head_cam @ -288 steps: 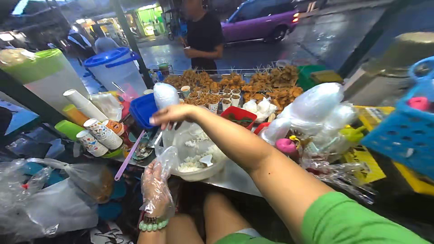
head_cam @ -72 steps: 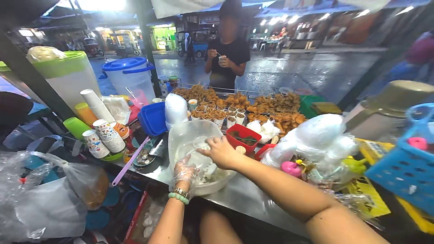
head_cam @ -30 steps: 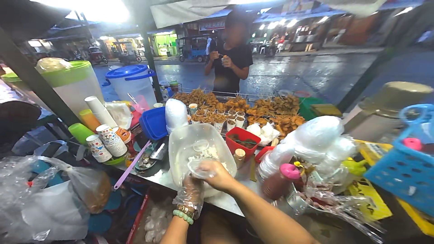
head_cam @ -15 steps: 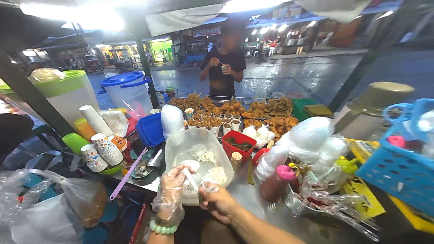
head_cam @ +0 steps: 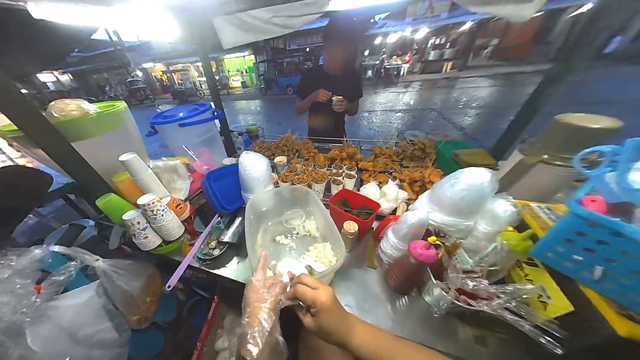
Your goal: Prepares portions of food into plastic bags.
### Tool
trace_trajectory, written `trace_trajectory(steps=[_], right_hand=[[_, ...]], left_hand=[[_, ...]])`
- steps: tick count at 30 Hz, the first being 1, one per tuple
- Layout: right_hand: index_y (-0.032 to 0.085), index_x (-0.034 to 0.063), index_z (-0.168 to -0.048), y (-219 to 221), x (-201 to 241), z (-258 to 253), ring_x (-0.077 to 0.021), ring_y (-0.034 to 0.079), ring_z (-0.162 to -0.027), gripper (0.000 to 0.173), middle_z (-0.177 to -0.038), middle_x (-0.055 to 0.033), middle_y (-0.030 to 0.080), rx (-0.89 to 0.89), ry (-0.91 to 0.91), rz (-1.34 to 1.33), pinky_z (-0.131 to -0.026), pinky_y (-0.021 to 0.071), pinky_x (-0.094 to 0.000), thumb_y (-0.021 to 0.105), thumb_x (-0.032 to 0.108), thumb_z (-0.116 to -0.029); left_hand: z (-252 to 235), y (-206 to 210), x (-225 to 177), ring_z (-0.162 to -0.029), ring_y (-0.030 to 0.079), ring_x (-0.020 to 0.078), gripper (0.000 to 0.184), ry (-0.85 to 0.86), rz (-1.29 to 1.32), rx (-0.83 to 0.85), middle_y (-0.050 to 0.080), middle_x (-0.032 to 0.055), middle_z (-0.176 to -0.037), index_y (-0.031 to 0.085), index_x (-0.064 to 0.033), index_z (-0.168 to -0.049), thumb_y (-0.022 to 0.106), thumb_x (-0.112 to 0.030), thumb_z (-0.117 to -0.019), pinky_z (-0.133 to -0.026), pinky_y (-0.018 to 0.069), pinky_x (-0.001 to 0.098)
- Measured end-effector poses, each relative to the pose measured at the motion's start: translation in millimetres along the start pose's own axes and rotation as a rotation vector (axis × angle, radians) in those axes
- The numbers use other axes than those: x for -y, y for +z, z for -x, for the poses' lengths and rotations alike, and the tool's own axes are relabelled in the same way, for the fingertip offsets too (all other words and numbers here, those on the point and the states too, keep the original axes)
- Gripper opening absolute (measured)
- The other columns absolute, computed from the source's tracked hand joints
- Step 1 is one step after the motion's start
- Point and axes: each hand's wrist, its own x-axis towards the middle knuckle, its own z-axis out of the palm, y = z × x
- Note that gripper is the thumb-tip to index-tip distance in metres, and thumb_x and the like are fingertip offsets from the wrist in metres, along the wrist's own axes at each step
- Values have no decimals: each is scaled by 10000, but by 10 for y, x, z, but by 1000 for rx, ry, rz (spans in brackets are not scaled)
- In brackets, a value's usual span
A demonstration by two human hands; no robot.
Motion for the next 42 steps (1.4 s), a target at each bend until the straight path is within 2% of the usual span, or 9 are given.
trace_trajectory(steps=[4, 8, 14, 19, 24, 33, 36, 39, 42], right_hand=[[684, 130, -963, -57, -75, 90, -195, 628, -992, 152, -1013, -62, 679, -70, 56, 189, -910, 512, -289, 726, 195, -833], [698, 125, -1280, -83, -48, 107, -397, 604, -1151, 526, -1273, -206, 642, 64, 187, 120, -949, 505, -541, 770, 271, -780], [629, -113, -1234, 0, 125, 322, -169, 675, -1118, 459, -1171, -206, 703, 309, 438, -455, -1022, 521, -305, 769, 121, -865], [609, -33, -1321, -118, 80, 344, -46, 678, -1023, 480, -1155, -76, 721, 442, 853, -674, -959, 549, -268, 749, 201, -926], [656, 29, -1141, -95, 135, 341, -48, 712, -890, 273, -956, 20, 745, 317, 1067, -868, -872, 601, -279, 753, 123, -903], [675, 14, -1071, 13, 74, 387, 6, 680, -900, 349, -953, 27, 737, 311, 845, -747, -873, 571, -223, 856, 101, -785], [655, -81, -1071, -5, 81, 384, -213, 677, -931, 398, -977, -171, 703, 572, 716, -497, -870, 542, -400, 833, 181, -830], [588, -97, -1270, -16, 72, 173, -415, 623, -1132, 562, -1178, -300, 645, 879, 609, -389, -1018, 476, -550, 808, 247, -883], [417, -56, -1498, -62, -4, -344, -348, 665, -1148, 779, -1251, -253, 668, 774, 536, -342, -1029, 516, -494, 804, 252, -897]], left_hand=[[96, -51, 111, -739, 705, 86, 890, 64, 136, 16, 720, 96, -880, 229, 2, -1575, 686, 88, -817, -731, 593, 251], [313, -27, 80, -728, 679, 25, 854, 410, 2, 3, 728, 99, -927, 342, 145, -1479, 728, 78, -721, -725, 570, 180], [434, -100, 161, -866, 702, 8, 494, 575, 165, 131, 749, -39, -952, 555, 107, -1302, 683, 109, -825, -848, 594, 212], [354, -417, 354, -1032, 682, 136, 365, 498, -140, 53, 662, 216, -1243, 609, 141, -1262, 429, -75, -1029, -915, 562, 270], [416, -645, 529, -993, 694, 164, 474, 276, -197, 88, 659, 200, -1257, 577, 119, -1304, 258, -164, -1097, -867, 578, 312], [659, -369, 938, -1060, 697, 142, 470, -161, 595, 330, 738, 3, -1105, 616, -117, -1239, 319, -455, -1103, -935, 586, 385], [695, -281, 851, -961, 718, 229, 592, -410, 747, 274, 724, 62, -1022, 571, -111, -1206, 184, -544, -1089, -822, 612, 471], [665, -265, 923, -802, 717, 148, 470, -504, 920, 127, 719, 16, -841, 623, -165, -976, 236, -397, -1105, -718, 616, 356], [596, -373, 1111, -788, 721, 204, 400, -481, 1020, 33, 718, 87, -887, 618, -117, -1018, 281, -318, -1094, -655, 613, 348]])
